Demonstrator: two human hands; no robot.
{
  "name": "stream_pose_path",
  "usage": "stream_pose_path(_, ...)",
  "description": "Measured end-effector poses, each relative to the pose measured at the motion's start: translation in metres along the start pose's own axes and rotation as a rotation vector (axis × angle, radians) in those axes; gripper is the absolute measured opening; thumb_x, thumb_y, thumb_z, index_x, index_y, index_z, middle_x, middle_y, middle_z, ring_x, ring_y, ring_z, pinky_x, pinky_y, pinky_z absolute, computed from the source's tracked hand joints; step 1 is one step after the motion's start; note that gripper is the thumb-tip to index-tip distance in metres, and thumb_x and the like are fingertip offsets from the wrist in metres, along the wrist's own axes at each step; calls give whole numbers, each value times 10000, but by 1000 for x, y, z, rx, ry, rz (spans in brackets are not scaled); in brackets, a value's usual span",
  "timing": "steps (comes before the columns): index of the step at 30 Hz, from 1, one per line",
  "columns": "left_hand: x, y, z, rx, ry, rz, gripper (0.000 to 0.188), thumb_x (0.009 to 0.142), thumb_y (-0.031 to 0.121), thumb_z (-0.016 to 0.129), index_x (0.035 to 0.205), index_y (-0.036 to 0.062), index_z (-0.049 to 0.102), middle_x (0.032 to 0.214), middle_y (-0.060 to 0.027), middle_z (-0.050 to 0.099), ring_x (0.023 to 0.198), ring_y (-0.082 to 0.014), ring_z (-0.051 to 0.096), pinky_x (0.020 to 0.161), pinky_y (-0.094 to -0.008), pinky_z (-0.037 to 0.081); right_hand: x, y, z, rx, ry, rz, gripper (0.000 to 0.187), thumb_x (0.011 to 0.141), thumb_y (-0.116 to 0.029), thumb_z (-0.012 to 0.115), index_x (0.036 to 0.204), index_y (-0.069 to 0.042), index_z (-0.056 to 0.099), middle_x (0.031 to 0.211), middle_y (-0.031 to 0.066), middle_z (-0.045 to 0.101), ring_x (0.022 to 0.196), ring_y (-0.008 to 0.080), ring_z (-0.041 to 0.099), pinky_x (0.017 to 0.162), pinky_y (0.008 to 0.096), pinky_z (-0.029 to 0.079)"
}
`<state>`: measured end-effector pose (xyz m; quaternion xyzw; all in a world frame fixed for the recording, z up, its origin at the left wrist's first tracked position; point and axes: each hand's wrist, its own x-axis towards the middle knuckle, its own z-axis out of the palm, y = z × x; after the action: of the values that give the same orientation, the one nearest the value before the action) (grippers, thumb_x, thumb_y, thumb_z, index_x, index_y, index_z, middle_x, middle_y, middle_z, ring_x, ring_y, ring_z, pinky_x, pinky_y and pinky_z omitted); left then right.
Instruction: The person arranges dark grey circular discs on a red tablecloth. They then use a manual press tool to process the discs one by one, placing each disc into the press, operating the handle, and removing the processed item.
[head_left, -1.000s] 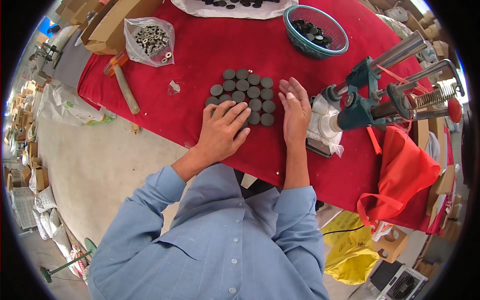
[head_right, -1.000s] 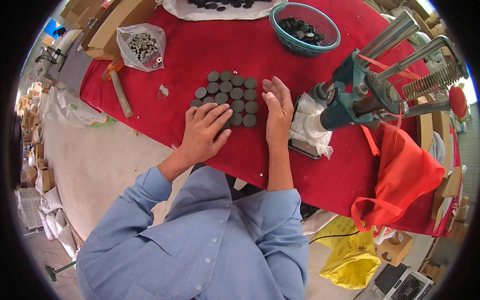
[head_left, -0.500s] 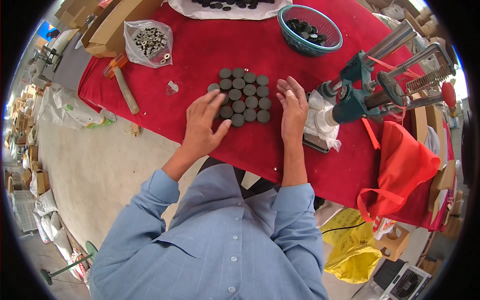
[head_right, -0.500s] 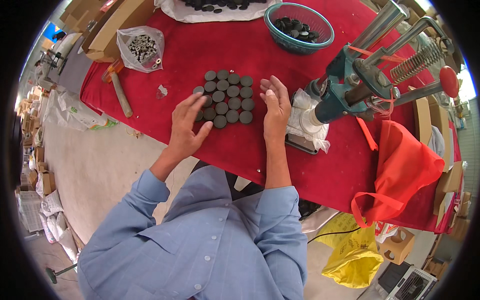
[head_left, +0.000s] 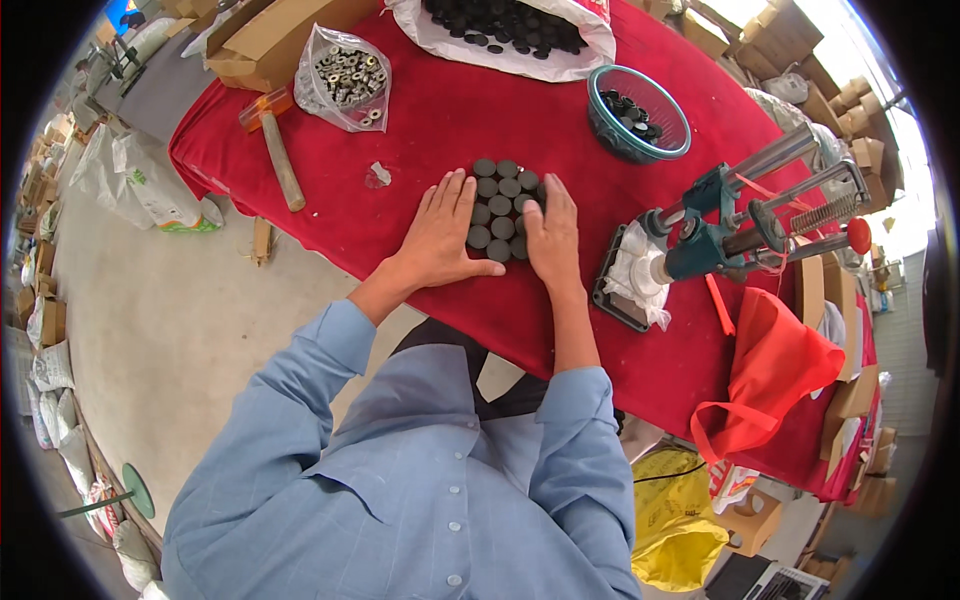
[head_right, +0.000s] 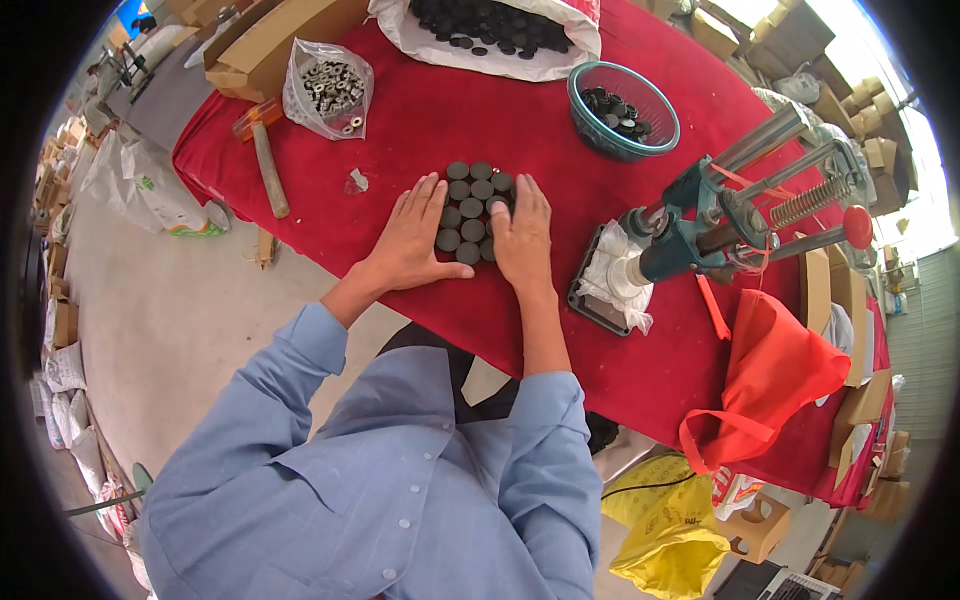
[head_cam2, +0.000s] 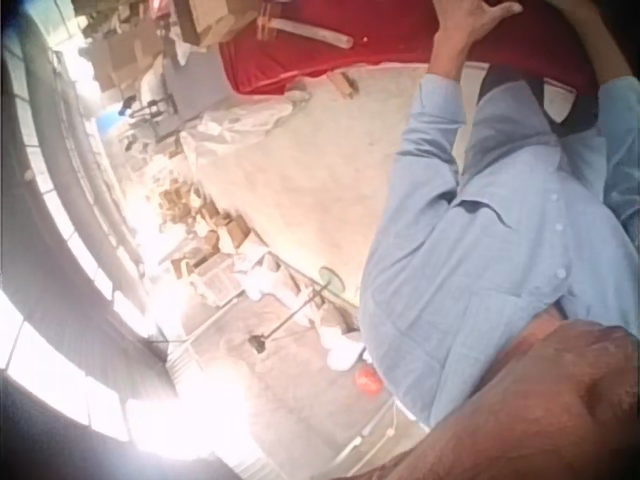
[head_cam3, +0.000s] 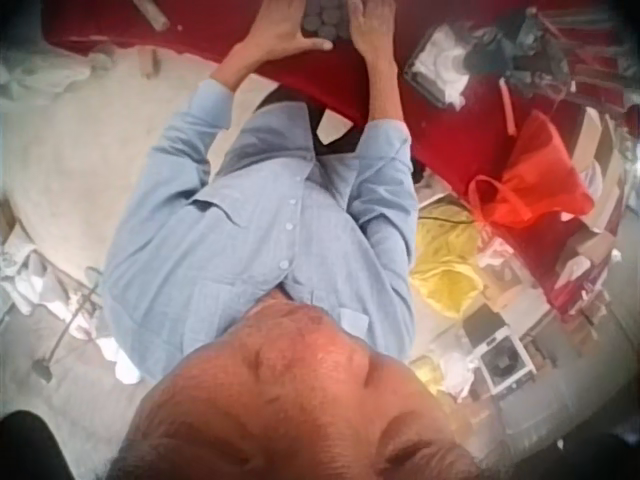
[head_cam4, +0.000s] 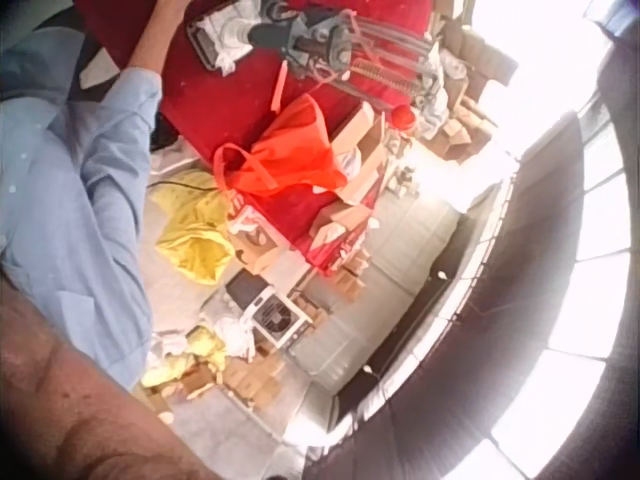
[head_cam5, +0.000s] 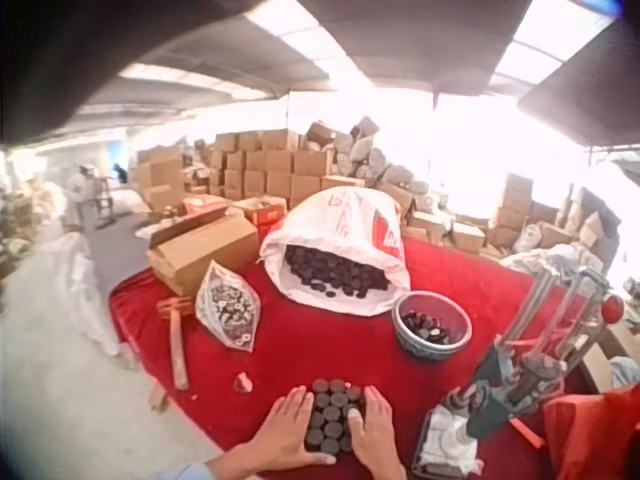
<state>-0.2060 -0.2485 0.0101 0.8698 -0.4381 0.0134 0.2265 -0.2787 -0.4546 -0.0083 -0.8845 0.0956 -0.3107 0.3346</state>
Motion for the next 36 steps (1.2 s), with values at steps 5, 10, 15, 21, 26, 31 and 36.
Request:
stream_pose_path(5,4,-4,1,-83,26,32,1351,723,678,870,1628,-103,240,1696,-326,247,1597,-478,230,1294,-594,219,11,-5,-4,135,-44,97,489,1069,-223,538,1477,47,545,1512,257,566,1428,415,516,1212,478,397)
stream_pose_path(10,-17,-21,-20,-168,120,-11,1177,740,521,914,1626,-2,341,1667,-238,345,1553,-411,329,1267,-536,272,-25,-2,-27,217,101,285,445,1065,-158,522,1457,47,572,1444,234,624,1323,373,624,1133,445,480)
stream_pose_path(15,-47,-23,-27,-221,179,-58,763,761,270,924,1423,59,607,1433,-142,582,1309,-344,540,1101,-486,424,-92,-30,-47,133,135,272,420,1015,-53,563,1423,40,603,1383,204,652,1249,326,666,1041,423,546)
stream_pose_path(21,-50,-7,-15,-305,269,-29,466,781,146,898,1203,38,731,1199,-105,697,1060,-309,642,892,-420,543,-111,-53,-56,26,139,314,418,970,-14,600,1386,12,636,1371,183,661,1186,297,685,1013,400,556)
stream_pose_path(26,-42,-3,-8,-319,362,2,425,774,102,912,1161,39,749,1110,-108,741,905,-256,690,756,-361,566,-106,-57,-57,-16,145,303,410,955,0,618,1363,-2,646,1346,185,667,1147,315,696,980,407,572)
stream_pose_path(31,-47,31,-14,-554,334,-60,563,774,100,944,1275,42,694,1134,-112,786,861,-162,732,682,-255,539,-108,-53,-61,67,163,319,396,949,17,621,1342,-6,659,1308,183,685,1120,309,705,955,395,580)
stream_pose_path(36,-5,77,8,-556,272,90,615,793,130,943,1328,35,655,1133,-110,798,869,-159,740,704,-276,557,-111,-54,-66,210,182,343,365,944,36,625,1304,8,677,1273,181,702,1080,283,718,938,373,581)
